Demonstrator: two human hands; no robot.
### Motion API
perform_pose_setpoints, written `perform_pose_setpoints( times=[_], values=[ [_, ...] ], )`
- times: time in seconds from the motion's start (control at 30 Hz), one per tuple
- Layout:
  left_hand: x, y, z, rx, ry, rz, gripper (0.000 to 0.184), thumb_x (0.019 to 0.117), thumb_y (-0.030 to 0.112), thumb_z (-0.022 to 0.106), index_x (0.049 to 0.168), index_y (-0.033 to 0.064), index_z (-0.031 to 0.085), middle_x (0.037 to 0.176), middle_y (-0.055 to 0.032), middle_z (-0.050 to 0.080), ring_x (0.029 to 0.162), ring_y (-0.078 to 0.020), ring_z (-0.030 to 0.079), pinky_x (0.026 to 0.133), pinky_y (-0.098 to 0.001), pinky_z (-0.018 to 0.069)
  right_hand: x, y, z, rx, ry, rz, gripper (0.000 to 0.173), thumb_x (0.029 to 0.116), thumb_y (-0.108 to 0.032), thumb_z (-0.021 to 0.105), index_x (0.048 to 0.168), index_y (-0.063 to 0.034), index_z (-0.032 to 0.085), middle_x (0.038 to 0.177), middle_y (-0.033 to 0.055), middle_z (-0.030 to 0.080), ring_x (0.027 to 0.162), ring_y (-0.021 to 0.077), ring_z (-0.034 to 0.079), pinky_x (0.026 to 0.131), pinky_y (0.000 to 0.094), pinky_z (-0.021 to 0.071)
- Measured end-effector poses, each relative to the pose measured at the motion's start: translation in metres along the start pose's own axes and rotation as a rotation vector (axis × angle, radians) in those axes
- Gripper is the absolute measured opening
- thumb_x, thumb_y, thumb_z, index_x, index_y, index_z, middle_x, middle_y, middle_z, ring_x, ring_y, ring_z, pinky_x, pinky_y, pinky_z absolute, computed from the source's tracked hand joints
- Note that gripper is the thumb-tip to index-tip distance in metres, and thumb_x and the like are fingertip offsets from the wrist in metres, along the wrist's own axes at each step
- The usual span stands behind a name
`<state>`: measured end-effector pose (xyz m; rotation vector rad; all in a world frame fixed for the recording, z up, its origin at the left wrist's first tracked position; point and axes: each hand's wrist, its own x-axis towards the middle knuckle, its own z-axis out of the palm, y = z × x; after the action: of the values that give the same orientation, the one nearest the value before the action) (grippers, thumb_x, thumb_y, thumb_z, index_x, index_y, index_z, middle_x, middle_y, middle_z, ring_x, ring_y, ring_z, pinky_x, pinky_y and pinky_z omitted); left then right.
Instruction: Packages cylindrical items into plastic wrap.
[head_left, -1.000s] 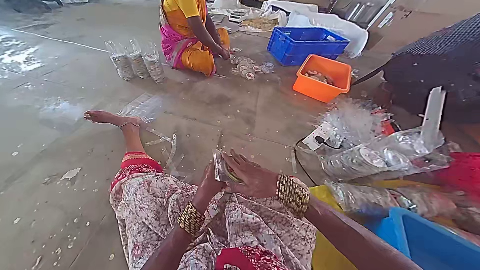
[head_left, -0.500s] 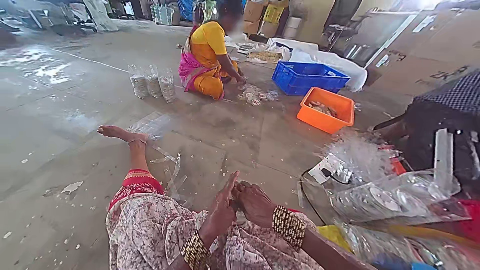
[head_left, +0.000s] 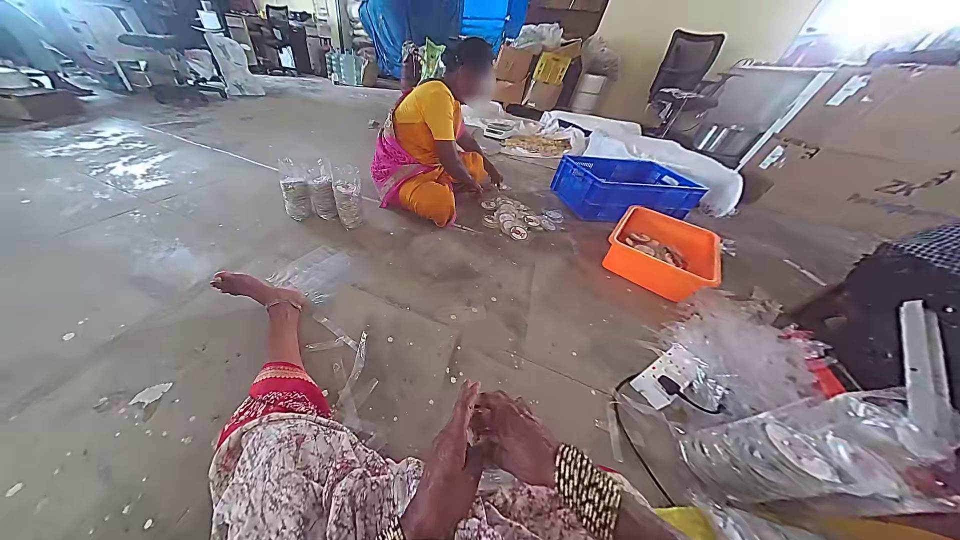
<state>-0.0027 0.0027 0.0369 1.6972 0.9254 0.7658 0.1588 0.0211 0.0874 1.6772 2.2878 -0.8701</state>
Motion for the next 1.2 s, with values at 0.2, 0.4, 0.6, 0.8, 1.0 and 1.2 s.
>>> perform_pose_setpoints(
  times=[0.2,0.4,0.6,0.8,1.0,1.2],
  values=[
    [-0.007,-0.009,0.001,-0.042,0.106,0.037,0.080,0.0870,-0.005,0.060,0.160,0.0041,0.028,0.165,-0.0144,0.030,0.080,-0.0129,0.066,0.070,-0.0342,0.0564,-0.001,-0.026,0.021,-0.155,0.154,0.092,0.053,0.0975,-0.024,0.060,0.148,-0.0103,0.051,0.159,0.0220,0.040,0.145,0.0448,0.038,0.107,0.0670,0.0374],
    [-0.014,-0.021,0.005,-0.080,0.174,0.055,0.081,0.0856,-0.005,0.058,0.160,0.0050,0.028,0.166,-0.0130,0.029,0.076,-0.0109,0.065,0.065,-0.0331,0.0560,-0.030,0.000,0.072,-0.078,0.691,-0.209,0.032,0.1002,-0.028,0.056,0.109,-0.0030,0.074,0.126,0.0180,0.069,0.132,0.0387,0.058,0.116,0.0625,0.0355],
    [-0.008,-0.017,-0.004,-0.097,0.111,0.002,0.080,0.0868,-0.006,0.056,0.161,0.0085,0.028,0.164,-0.0104,0.032,0.065,-0.0055,0.058,0.059,-0.0289,0.0529,-0.056,0.019,0.100,-0.381,0.946,-0.286,0.018,0.0912,-0.021,0.065,0.100,-0.0120,0.078,0.104,0.0095,0.076,0.107,0.0304,0.072,0.107,0.0590,0.0467],
    [-0.009,-0.009,-0.005,-0.158,0.099,-0.089,0.079,0.0879,-0.008,0.053,0.160,0.0104,0.027,0.157,-0.0109,0.042,0.055,-0.0067,0.056,0.049,-0.0291,0.0523,-0.060,0.026,0.069,-0.300,0.822,-0.157,0.014,0.0956,-0.016,0.064,0.101,-0.0067,0.074,0.101,0.0130,0.074,0.103,0.0376,0.068,0.091,0.0570,0.0518],
    [-0.008,-0.006,-0.011,-0.141,0.129,-0.118,0.078,0.0870,-0.008,0.050,0.159,0.0132,0.031,0.153,-0.0108,0.045,0.049,-0.0027,0.048,0.045,-0.0241,0.0453,-0.069,0.021,0.055,-0.144,0.774,-0.284,0.014,0.0920,-0.002,0.059,0.086,-0.0016,0.071,0.078,0.0144,0.069,0.079,0.0350,0.070,0.071,0.0462,0.0573],
    [-0.010,-0.010,-0.015,-0.001,0.082,0.005,0.069,0.0840,-0.007,0.050,0.152,0.0081,0.045,0.159,-0.0064,0.041,0.054,0.0016,0.044,0.047,-0.0223,0.0408,-0.090,-0.006,0.046,-0.111,0.747,-0.326,0.016,0.0954,-0.010,0.056,0.089,-0.0051,0.069,0.079,0.0098,0.067,0.081,0.0308,0.067,0.071,0.0409,0.0554]
  ],
)
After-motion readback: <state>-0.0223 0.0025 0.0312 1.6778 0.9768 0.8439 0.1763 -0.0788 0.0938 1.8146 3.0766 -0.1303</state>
